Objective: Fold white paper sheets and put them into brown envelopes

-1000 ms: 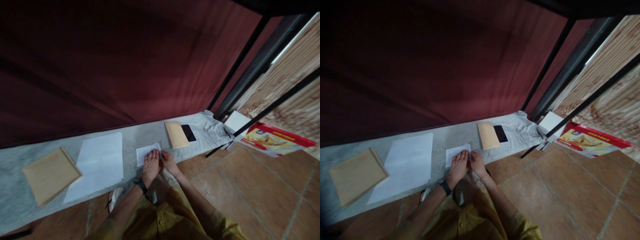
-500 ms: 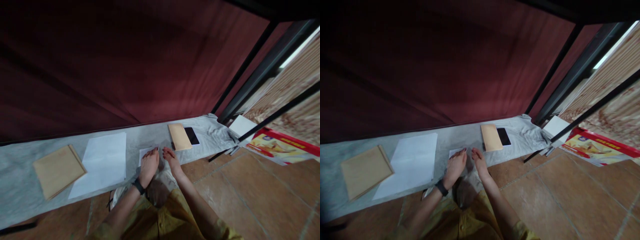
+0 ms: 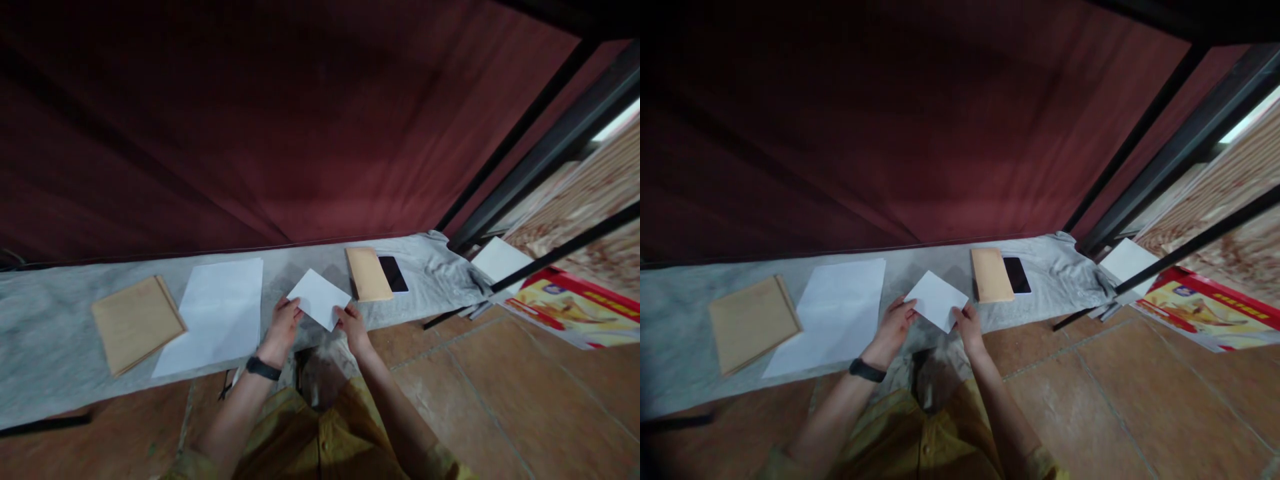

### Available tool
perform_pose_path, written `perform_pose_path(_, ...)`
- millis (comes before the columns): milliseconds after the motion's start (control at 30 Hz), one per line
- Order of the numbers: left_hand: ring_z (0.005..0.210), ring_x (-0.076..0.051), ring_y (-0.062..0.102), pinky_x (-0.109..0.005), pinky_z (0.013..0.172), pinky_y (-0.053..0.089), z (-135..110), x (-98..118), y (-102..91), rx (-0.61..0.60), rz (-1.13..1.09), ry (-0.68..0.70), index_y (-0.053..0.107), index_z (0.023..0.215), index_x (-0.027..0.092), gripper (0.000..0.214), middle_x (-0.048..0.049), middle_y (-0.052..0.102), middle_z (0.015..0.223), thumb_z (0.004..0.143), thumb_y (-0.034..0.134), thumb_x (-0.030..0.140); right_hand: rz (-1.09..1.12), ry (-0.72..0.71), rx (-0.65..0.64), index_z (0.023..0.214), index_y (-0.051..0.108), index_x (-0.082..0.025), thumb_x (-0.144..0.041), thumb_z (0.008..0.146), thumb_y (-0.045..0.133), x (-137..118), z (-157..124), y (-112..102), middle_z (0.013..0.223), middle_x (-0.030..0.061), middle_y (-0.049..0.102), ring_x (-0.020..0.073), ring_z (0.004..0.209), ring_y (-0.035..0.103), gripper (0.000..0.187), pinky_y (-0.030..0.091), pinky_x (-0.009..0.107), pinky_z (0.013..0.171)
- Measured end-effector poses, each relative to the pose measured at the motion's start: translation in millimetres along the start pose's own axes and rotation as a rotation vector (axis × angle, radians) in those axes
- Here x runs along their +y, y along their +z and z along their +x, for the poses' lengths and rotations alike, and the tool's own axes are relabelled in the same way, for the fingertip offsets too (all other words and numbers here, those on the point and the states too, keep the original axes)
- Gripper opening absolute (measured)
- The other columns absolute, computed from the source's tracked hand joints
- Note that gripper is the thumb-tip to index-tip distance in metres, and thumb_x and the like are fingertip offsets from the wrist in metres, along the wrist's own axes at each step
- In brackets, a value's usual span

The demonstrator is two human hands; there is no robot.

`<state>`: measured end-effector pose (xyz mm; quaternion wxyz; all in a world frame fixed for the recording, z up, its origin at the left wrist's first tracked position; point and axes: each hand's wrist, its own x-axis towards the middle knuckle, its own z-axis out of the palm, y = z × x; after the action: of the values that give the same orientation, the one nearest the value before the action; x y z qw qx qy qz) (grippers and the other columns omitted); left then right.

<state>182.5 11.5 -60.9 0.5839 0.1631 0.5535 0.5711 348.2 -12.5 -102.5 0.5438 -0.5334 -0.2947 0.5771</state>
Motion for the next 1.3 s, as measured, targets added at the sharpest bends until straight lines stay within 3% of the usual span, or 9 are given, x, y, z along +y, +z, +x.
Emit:
perform_pose_path(167,0.069,-0.015,0.064,-0.023,0.056,0.046,7.6,0.6,-22.9,-0.066,0.404,0.160,0.066,0.095,0.017,0.027,0.0011,0.068,0.076,0.073,0.072,0.030,-0.189,-0.127,-0.036,0.093,0.068,-0.019,-0.052,0.067,0.069,1.5,13.1,-10.6,0.075,0.0015,0.070,0.0161,0.063,0.058,0.043,0.045,0.026,0.055)
perform_pose_path(267,0.060,-0.014,0.061,-0.022,0.050,0.043,11.6,-3.7,-31.3,-0.162,0.628,0.182,0.063,0.083,0.017,0.025,0.0024,0.064,0.067,0.076,0.070,0.041,-0.298,-0.193,-0.017,0.095,0.069,-0.019,-0.049,0.073,0.064,-0.7,21.5,-13.9,0.079,0.0014,0.071,0.0162,0.068,0.059,0.037,0.048,0.026,0.061)
perform_pose_path(367,0.049,-0.011,0.057,-0.021,0.045,0.039,14.6,-11.7,-33.0,-0.170,0.673,0.170,0.054,0.075,0.019,0.027,0.0044,0.059,0.062,0.081,0.066,0.042,-0.449,-0.274,0.034,0.110,0.068,-0.018,-0.041,0.084,0.056,-4.6,26.9,-16.1,0.086,0.0033,0.072,0.0184,0.076,0.063,0.036,0.053,0.029,0.071)
perform_pose_path(500,0.044,-0.009,0.057,-0.019,0.042,0.036,18.0,-20.6,-28.5,-0.132,0.672,0.169,0.049,0.077,0.020,0.022,0.0059,0.056,0.063,0.088,0.058,0.037,-0.745,-0.538,0.081,0.137,0.058,-0.015,-0.029,0.095,0.045,-3.2,22.1,-10.0,0.126,0.0149,0.067,0.0247,0.114,0.063,0.046,0.050,0.041,0.100)
perform_pose_path(600,0.044,-0.010,0.058,-0.019,0.042,0.039,20.1,-25.0,-21.8,-0.119,0.682,0.159,0.048,0.080,0.020,0.018,0.0058,0.056,0.065,0.091,0.055,0.032,-0.952,-0.703,-0.073,0.144,0.054,-0.017,-0.027,0.101,0.040,6.5,12.4,4.6,0.150,0.0147,0.052,0.0256,0.140,0.047,0.046,0.040,0.045,0.116)
perform_pose_path(733,0.051,-0.010,0.062,-0.019,0.048,0.047,20.1,-28.6,-14.3,-0.111,0.733,0.151,0.051,0.085,0.019,0.010,0.0044,0.059,0.068,0.093,0.051,0.025,-1.156,-0.749,-0.265,0.148,0.051,-0.020,-0.030,0.104,0.042,22.8,3.8,20.8,0.160,0.0116,0.041,0.0282,0.149,0.035,0.047,0.032,0.052,0.120)
perform_pose_path(933,0.055,-0.014,0.068,-0.023,0.054,0.049,22.7,-21.9,-15.9,-0.116,0.941,0.134,0.060,0.095,0.014,0.017,-0.0037,0.070,0.077,0.096,0.046,0.023,-1.287,-0.752,-0.223,0.151,0.048,-0.019,-0.030,0.104,0.045,37.2,6.2,18.3,0.161,0.0128,0.039,0.0295,0.150,0.034,0.048,0.028,0.053,0.121)
perform_pose_path(1100,0.093,-0.026,0.073,-0.032,0.077,0.054,36.5,-6.0,-8.3,0.023,1.191,0.226,0.069,0.097,0.013,0.024,-0.0183,0.075,0.103,0.095,0.051,0.027,-1.375,-0.832,-0.166,0.152,0.047,-0.021,-0.031,0.105,0.041,49.7,9.8,15.5,0.159,0.0129,0.042,0.0310,0.148,0.037,0.048,0.027,0.055,0.120)
perform_pose_path(1300,0.101,-0.025,0.072,-0.032,0.083,0.053,50.4,2.5,2.9,0.114,1.368,0.235,0.074,0.107,0.015,0.031,-0.0166,0.076,0.106,0.098,0.049,0.032,-1.510,-0.888,-0.129,0.150,0.050,-0.020,-0.036,0.105,0.037,59.9,13.0,10.5,0.159,0.0150,0.041,0.0323,0.147,0.038,0.050,0.028,0.054,0.118)
